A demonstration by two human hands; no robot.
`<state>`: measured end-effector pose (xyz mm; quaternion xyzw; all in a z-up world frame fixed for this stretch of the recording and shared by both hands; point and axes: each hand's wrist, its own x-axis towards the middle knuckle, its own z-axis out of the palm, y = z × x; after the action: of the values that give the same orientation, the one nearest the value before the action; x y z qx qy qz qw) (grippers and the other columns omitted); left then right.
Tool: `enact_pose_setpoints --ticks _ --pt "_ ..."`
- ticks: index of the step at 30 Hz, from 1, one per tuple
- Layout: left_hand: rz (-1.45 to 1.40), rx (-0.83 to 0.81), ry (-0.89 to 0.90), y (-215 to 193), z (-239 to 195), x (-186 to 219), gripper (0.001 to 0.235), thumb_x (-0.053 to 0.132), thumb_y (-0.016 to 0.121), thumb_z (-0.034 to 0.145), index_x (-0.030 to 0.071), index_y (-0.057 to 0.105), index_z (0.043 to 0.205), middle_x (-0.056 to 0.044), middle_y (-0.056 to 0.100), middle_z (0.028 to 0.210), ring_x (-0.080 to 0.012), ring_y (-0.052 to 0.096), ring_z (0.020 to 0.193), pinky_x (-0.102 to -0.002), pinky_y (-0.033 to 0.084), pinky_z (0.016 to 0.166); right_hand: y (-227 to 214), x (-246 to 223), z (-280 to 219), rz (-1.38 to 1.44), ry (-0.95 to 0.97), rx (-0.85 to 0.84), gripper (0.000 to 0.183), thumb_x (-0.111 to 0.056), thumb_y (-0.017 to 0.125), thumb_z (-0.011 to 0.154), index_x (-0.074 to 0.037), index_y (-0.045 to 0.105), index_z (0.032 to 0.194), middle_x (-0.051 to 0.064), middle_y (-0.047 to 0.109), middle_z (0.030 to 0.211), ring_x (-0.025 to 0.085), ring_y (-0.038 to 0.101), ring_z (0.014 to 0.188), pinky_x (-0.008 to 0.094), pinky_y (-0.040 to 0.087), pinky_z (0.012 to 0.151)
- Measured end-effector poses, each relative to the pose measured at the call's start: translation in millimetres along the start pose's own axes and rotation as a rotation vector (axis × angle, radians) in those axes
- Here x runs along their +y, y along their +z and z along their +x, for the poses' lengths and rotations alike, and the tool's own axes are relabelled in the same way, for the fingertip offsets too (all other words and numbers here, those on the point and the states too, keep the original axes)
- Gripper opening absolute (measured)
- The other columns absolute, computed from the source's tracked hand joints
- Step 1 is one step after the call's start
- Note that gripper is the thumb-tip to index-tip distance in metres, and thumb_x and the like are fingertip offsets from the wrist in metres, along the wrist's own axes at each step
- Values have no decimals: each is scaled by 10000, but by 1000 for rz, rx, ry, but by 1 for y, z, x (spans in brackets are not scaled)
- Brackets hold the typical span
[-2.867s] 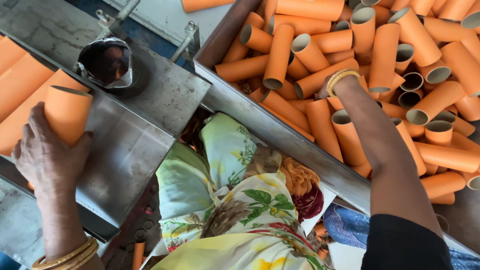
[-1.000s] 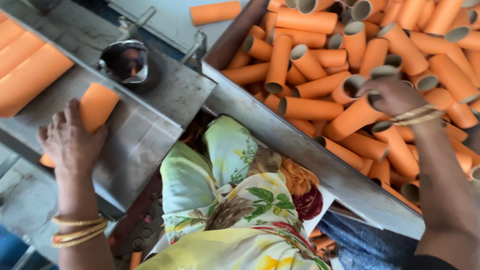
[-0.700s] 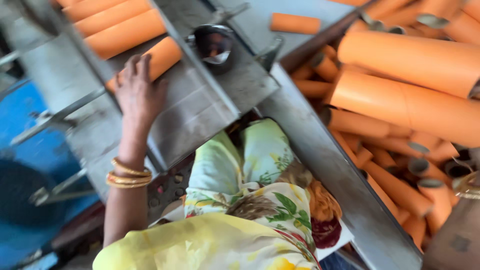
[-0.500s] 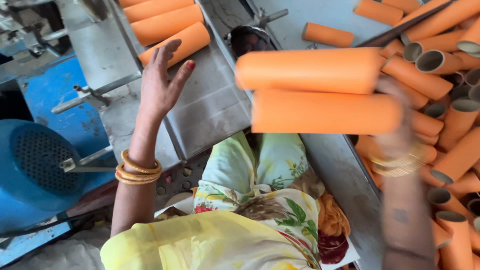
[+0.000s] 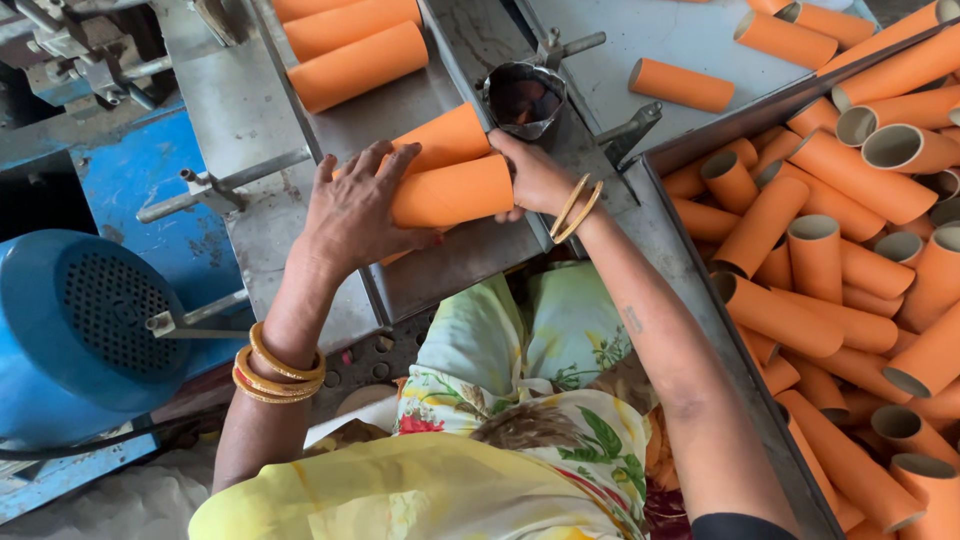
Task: The person picks orange cylindrical tubes from a large bin and places them one by one onto a moving conveyor belt. The person handles the tubes by hand, arranging them in a row on the belt as they move along.
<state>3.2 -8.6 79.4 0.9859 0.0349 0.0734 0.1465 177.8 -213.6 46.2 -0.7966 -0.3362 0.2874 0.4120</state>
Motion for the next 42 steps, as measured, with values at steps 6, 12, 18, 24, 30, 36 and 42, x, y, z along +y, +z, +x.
enact_pose_setpoints --ticks 6,12,18,24,30,36,42 --pt "39 3 2 13 -3 -4 929 625 849 648 158 537 1387 -127 669 1221 -318 635 1167 -560 349 1082 -2 -24 -28 -339 -283 287 623 -3 687 848 -87 485 1432 160 722 1161 363 724 888 439 560 734" --pt "139 72 -102 29 19 -16 865 607 840 749 70 540 1357 -171 651 1162 -364 635 1107 -518 380 1040 -55 0 -118 -603 -277 524 465 -113 711 986 -136 554 1423 141 616 1368 329 700 1046 427 565 862" --pt "240 212 -89 50 51 -48 852 555 775 838 96 490 1496 -193 611 1256 -382 563 1216 -667 267 1098 -141 101 -229 -956 201 459 560 -251 746 905 -191 589 1439 122 626 1370 365 630 1214 497 523 958" --pt "271 239 -113 85 80 -84 749 596 600 978 155 440 1561 -262 507 1440 -465 414 1381 -744 146 1105 -170 211 -300 -828 678 110 892 -226 796 673 -259 504 1516 158 578 1408 374 598 1255 503 509 1047" --pt "147 235 -148 99 76 -86 697 607 517 1056 140 458 1571 -282 416 1555 -478 361 1447 -763 133 1126 -146 222 -310 -1032 633 173 789 -383 874 673 -145 568 1360 138 687 1258 333 646 1213 487 531 973" --pt "11 173 -33 56 57 -23 795 621 612 976 139 400 1573 -244 399 1572 -430 367 1453 -720 187 1139 -136 109 -306 -1171 238 699 726 -361 922 730 -22 651 1311 181 711 1123 380 655 1052 508 543 929" --pt "-402 53 451 25 14 106 983 554 786 827 106 333 1576 -202 441 1557 -382 417 1454 -668 229 1192 -78 2 -277 -34 -176 604 304 -12 693 859 -24 670 1162 141 495 1505 220 648 1162 361 599 862"
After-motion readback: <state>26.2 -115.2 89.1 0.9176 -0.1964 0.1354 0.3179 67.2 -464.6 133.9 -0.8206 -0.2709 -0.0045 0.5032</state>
